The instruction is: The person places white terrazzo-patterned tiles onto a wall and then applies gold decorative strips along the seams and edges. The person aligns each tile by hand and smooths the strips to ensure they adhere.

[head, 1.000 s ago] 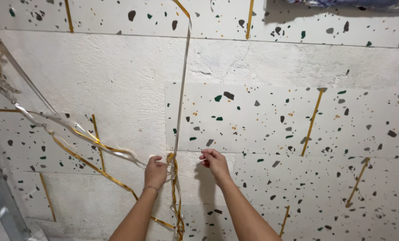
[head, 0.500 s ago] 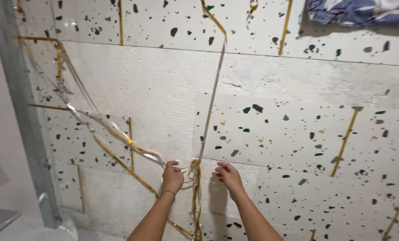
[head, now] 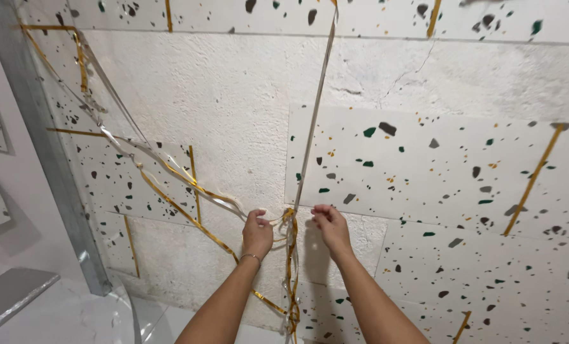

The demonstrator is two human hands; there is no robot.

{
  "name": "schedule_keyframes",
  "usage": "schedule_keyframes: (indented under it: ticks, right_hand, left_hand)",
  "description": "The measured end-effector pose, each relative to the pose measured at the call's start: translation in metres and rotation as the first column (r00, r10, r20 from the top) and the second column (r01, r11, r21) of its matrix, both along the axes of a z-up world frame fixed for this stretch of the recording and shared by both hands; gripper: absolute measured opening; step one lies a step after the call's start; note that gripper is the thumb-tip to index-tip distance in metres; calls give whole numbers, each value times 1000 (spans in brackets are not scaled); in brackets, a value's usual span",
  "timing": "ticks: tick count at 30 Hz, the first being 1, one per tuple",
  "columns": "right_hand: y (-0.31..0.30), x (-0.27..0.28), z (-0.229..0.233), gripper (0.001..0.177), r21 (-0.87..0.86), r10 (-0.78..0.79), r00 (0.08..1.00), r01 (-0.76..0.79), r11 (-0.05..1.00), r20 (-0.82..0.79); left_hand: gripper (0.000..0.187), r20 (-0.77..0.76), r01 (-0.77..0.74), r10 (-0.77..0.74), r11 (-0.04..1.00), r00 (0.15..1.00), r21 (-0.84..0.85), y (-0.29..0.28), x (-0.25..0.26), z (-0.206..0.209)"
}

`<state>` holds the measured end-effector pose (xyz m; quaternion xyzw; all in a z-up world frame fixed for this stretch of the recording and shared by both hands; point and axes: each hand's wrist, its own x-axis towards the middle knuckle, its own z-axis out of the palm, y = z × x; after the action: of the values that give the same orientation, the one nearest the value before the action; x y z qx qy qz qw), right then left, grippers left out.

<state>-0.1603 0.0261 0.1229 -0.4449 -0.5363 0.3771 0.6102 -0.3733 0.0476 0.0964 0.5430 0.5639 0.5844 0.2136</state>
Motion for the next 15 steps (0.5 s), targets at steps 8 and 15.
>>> schedule_keyframes:
  ticks: [8,15]
  right_hand:
    - [19,-1,28,23,109,-19,998,26,994,-67]
    - [28,-18,-39,24,-109,38,999,-34,993,32]
  left_hand:
    - [35,154,87,-102,991,983,98,9,25,30]
    - [31,211,-166,146,983,966,80,12,30,-34]
